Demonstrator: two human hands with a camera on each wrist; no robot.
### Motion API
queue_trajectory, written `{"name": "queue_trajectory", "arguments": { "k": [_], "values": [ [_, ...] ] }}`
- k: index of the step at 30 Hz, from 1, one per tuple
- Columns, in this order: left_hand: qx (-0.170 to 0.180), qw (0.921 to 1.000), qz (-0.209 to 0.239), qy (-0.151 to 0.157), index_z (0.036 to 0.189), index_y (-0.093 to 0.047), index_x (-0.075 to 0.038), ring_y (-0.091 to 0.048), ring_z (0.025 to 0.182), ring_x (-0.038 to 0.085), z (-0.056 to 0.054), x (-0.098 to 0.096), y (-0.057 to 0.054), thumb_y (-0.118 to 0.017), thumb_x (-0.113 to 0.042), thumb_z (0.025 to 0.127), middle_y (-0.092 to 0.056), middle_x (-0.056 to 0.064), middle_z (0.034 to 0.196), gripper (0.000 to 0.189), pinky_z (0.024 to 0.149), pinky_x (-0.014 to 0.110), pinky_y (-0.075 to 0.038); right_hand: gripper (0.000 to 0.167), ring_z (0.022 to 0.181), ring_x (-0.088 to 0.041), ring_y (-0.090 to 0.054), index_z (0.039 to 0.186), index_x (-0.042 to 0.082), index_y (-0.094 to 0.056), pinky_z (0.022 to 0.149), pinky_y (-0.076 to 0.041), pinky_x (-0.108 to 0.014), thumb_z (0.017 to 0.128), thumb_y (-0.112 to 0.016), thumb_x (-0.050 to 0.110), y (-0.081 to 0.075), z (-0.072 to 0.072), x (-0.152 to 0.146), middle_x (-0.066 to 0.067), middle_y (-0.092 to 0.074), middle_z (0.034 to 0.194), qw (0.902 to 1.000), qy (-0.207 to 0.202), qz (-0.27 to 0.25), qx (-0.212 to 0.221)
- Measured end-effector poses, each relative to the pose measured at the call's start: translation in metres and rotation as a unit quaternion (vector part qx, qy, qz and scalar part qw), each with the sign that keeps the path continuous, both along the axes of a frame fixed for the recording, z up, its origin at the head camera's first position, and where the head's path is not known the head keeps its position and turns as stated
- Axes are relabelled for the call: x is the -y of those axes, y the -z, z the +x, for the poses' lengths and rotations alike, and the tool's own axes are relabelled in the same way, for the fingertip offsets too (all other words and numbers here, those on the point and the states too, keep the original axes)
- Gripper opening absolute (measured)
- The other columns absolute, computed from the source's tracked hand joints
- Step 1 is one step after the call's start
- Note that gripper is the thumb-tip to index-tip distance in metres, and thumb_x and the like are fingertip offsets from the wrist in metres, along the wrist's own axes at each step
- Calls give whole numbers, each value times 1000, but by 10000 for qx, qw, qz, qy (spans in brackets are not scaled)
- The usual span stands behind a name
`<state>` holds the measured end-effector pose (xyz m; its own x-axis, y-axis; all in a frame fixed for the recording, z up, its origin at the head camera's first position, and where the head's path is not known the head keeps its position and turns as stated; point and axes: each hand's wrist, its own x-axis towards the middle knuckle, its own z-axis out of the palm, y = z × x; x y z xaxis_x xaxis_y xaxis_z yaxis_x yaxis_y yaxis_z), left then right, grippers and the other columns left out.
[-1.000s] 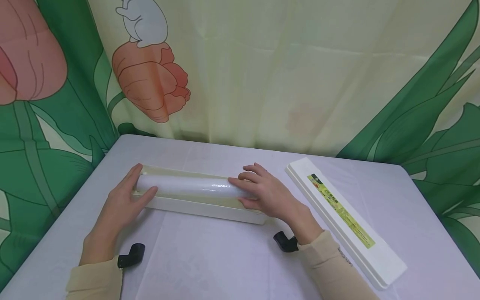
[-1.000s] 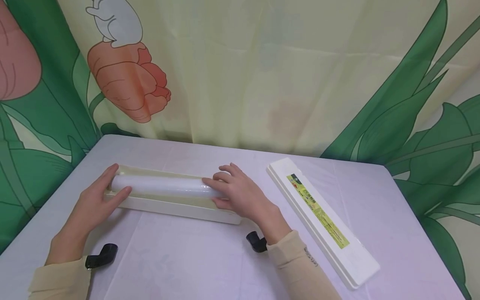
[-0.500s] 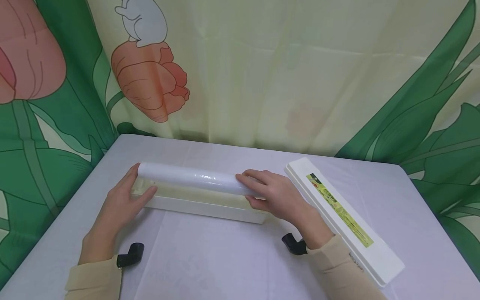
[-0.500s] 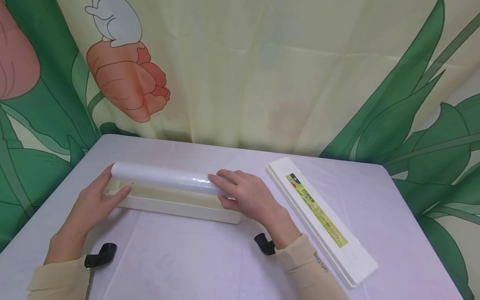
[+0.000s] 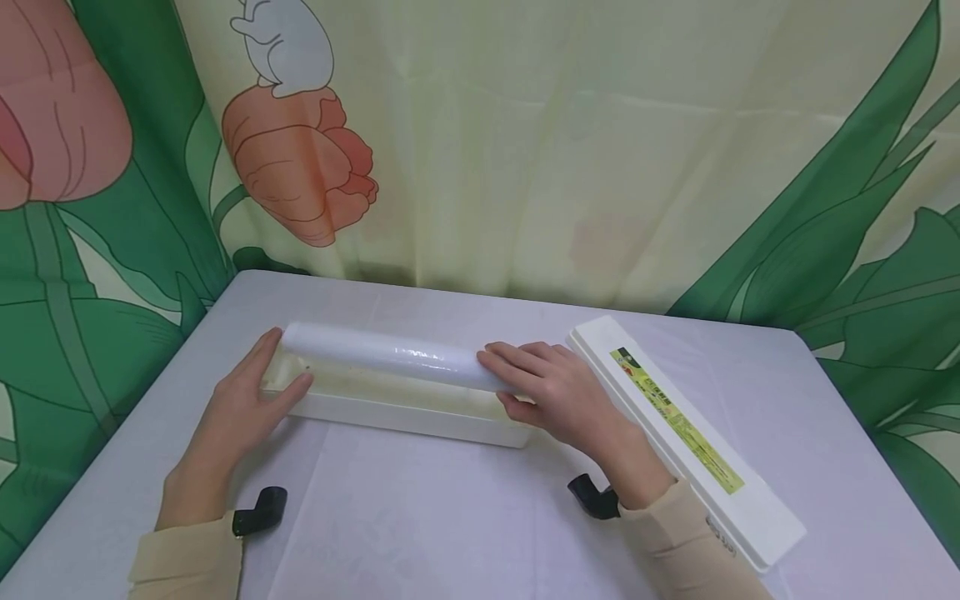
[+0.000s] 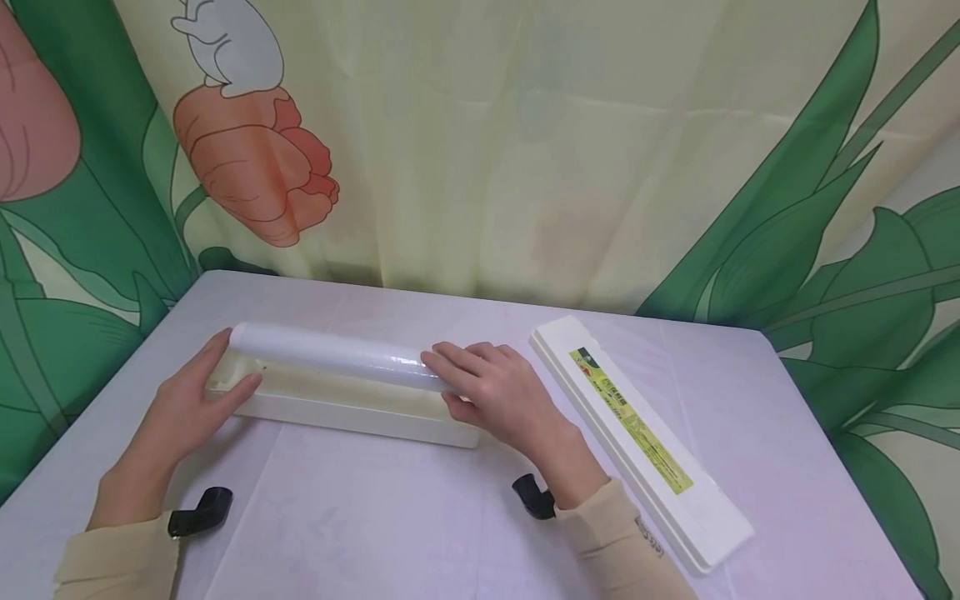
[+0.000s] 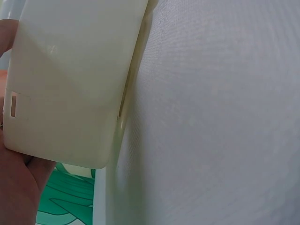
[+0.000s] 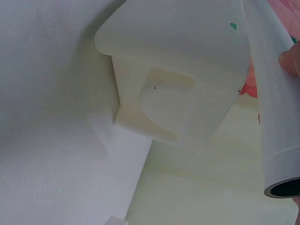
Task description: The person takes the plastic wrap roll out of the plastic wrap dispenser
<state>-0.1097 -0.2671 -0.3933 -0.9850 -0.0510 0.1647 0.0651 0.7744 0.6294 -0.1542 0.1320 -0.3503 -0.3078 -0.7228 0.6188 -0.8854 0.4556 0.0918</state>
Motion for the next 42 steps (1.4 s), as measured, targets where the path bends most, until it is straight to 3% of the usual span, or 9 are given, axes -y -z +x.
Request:
{"name": "queue_trajectory", "arguments": {
  "k": [16, 26, 37, 42],
  "values": [
    [8, 10000, 60, 10, 161, -19, -3, -25, 145, 49, 2, 0, -2, -60, -45, 100, -22, 24, 163, 84, 111, 68, -26, 46, 93, -27, -63, 130, 10, -68, 69, -55, -35, 84, -70, 11, 0, 7, -7, -1, -70, 121, 9991, 256, -33, -324],
    [130, 9999, 35, -18, 162, -17, -6, -24, 145, 49, 0, 2, 1, -59, -47, 100, -20, 23, 164, 85, 110, 70, -27, 37, 96, -28, -64, 131, 12, -68, 73, -51, -43, 99, -52, 20, -2, 11, -10, 0, -70, 122, 9972, 473, 12, -584],
    [117, 9999, 35, -6, 162, -17, -5, -23, 146, 48, 0, 0, 1, -59, -46, 100, -19, 23, 164, 85, 111, 69, -25, 42, 100, -28, -62, 135, 12, -66, 73, -49, -44, 94, -65, 19, -1, 15, -18, -2, -69, 127, 9978, 602, 113, -244],
    [18, 10000, 40, 51, 161, -18, -4, -23, 146, 47, 0, 0, 0, -59, -44, 100, -20, 23, 164, 84, 113, 67, -23, 40, 99, -28, -62, 133, 12, -66, 72, -50, -46, 94, -63, 19, -3, 15, -23, -2, -69, 125, 9973, 631, 32, -374]
  ]
}}
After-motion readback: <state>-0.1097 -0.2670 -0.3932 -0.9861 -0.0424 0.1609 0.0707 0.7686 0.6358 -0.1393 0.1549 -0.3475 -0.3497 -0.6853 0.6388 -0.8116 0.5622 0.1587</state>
